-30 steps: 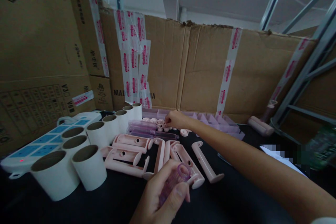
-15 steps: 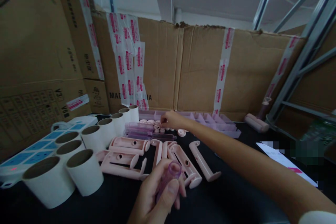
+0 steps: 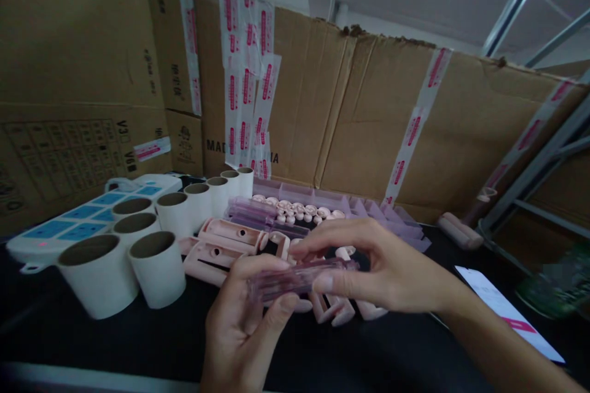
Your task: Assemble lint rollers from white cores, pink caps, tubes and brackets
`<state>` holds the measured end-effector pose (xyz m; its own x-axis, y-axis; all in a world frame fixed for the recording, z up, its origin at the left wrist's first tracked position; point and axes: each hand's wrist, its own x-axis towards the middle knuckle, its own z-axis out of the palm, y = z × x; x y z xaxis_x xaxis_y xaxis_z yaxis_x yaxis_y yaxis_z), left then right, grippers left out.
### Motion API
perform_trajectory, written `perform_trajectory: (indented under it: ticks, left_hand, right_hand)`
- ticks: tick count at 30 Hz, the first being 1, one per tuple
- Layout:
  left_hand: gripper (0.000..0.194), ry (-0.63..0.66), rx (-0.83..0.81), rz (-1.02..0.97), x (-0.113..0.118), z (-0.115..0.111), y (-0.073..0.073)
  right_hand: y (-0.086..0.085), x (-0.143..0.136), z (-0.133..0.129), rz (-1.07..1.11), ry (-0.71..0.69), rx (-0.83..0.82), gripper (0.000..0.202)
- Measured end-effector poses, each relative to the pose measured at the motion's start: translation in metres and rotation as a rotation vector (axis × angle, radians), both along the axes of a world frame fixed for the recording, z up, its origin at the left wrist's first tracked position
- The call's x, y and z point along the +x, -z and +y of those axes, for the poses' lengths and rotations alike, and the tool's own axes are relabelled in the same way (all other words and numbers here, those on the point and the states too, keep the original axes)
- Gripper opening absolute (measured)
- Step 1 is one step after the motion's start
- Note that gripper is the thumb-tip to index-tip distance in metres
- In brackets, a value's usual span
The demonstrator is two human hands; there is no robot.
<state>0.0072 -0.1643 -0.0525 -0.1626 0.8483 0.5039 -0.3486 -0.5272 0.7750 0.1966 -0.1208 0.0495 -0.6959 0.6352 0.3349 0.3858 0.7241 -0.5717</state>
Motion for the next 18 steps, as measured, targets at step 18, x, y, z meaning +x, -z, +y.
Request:
perform_trajectory:
  ticks: [18]
  left_hand:
    - [0.009, -0.405, -0.081, -0.046, 0.008, 0.008, 0.004]
  right_hand:
    - [0.082, -0.009, 0.125, -0.138, 0.337, 0.132, 0.015]
